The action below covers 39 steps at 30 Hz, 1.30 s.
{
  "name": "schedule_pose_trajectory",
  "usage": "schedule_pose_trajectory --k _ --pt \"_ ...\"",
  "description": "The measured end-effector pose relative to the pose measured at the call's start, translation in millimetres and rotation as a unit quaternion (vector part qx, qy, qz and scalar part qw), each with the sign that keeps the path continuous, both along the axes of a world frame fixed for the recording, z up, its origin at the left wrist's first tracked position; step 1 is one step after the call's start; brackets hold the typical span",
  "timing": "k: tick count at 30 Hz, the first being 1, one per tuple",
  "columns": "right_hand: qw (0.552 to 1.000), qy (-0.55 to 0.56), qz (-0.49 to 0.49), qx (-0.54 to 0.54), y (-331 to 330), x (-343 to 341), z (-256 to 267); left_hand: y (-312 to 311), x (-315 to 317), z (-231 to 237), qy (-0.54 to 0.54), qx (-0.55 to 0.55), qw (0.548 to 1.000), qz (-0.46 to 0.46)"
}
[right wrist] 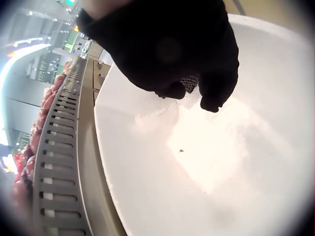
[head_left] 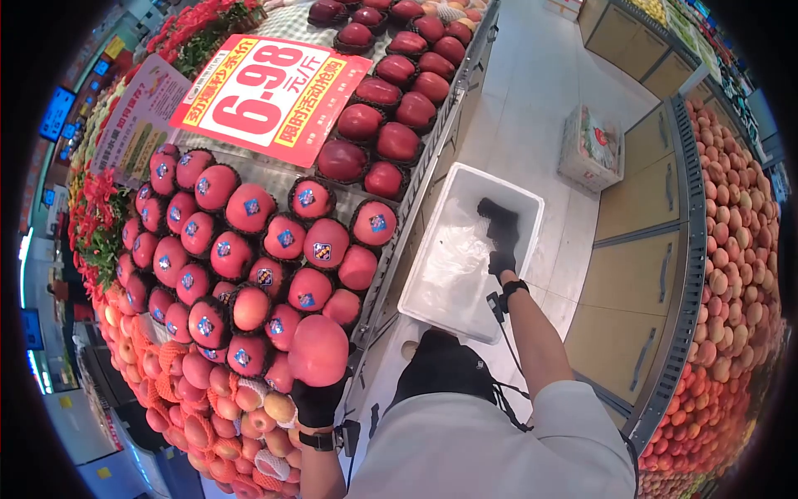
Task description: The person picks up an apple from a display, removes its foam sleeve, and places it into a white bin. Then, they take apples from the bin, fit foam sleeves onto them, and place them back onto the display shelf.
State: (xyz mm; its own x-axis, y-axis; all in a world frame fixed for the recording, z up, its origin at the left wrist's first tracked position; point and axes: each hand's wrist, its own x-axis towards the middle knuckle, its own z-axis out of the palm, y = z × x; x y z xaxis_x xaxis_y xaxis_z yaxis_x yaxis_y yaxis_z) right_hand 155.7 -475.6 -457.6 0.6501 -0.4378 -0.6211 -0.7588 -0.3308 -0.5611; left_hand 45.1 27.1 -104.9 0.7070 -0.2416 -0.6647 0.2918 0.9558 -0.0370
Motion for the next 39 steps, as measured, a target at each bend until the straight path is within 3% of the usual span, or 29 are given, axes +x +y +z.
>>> schedule_pose_trajectory --k 5,9,11,13,14,17,20,21,22,23,24,26,28,29,31,32,33,34,35,38,39 --pt "0.994 -0.095 -0.021 -0.043 -36.6 30.2 -44.0 -19.7 3.5 13.2 -0.122 0.145 0.979 -0.072" --pt "0.979 -0.085 0.104 -0.156 -48.0 50.9 -39.2 -24.9 11.5 20.8 -0.065 0.164 0.98 -0.091" --pt "0.977 -0.037 0.087 -0.189 -41.6 48.9 -21.3 -8.4 -2.3 -2.1 -0.058 0.129 0.987 -0.07" --pt "0.978 0.037 -0.005 -0.205 -29.9 43.4 18.6 -3.1 -4.9 -4.5 -0.053 0.113 0.99 -0.066" --pt "0.976 0.013 -0.04 -0.212 -27.0 41.0 20.7 -1.7 -5.9 -4.1 -0.051 0.104 0.991 -0.064" --pt "0.967 -0.056 -0.121 -0.218 -14.5 35.7 43.0 -3.5 -7.4 9.0 0.012 -0.114 0.992 0.057" --pt "0.975 -0.088 -0.194 -0.064 2.8 28.1 83.2 -6.2 -7.3 15.4 -0.112 0.011 0.993 -0.03" --pt "0.962 0.02 0.126 -0.241 -6.1 29.8 83.5 -6.3 -8.1 17.7 -0.153 0.055 0.985 -0.055" --pt "0.997 -0.053 -0.062 -0.017 -2.9 27.7 85.2 -6.3 -10.2 19.9 -0.192 0.099 0.973 -0.078" --pt "0.94 -0.118 -0.241 0.211 2.5 20.9 86.2 -5.8 -13.2 21.9 -0.203 0.13 0.966 -0.088" --pt "0.798 -0.168 -0.396 0.422 6.9 16.6 87.5 -5.3 -16.2 23.9 -0.213 0.162 0.959 -0.098" --pt "0.874 -0.211 -0.239 0.366 15.5 11.9 81.2 -2.4 -20.0 23.5 -0.182 0.195 0.959 -0.094" --pt "0.916 -0.305 -0.059 0.255 31.4 1.2 93.4 6.7 -24.8 6.6 -0.238 0.126 0.958 -0.095" --pt "0.762 -0.168 -0.255 0.571 20.4 8.4 118.3 13.0 -31.0 4.8 -0.279 0.124 0.946 -0.108" --pt "0.854 -0.157 -0.179 0.462 45.2 -3.7 169.3 15.5 -35.9 4.8 -0.138 -0.045 0.989 -0.028" --pt "0.892 -0.15 -0.14 0.403 59.8 -8.1 185.6 16.3 -38.1 7.2 -0.171 0.021 0.983 -0.058" --pt "0.86 -0.135 -0.135 0.473 61.0 -6.9 193.8 16.6 -40.1 15.2 -0.202 0.088 0.971 -0.088" --pt "0.876 -0.149 -0.107 0.445 67.0 -9.0 197.2 14.3 -40.9 27.7 -0.232 0.155 0.953 -0.116" --pt "0.891 -0.164 -0.079 0.417 72.5 -13.0 198.5 1.7 -46.4 75.4 -0.196 0.171 0.962 -0.082" --pt "0.924 -0.182 0.002 0.337 90.4 -16.4 224.6 17.7 -61.6 54.8 -0.395 0.164 0.899 -0.095" --pt "0.923 -0.178 0.031 0.339 97.0 -16.6 234.7 23.3 -69.2 50.0 -0.387 0.169 0.902 -0.087"
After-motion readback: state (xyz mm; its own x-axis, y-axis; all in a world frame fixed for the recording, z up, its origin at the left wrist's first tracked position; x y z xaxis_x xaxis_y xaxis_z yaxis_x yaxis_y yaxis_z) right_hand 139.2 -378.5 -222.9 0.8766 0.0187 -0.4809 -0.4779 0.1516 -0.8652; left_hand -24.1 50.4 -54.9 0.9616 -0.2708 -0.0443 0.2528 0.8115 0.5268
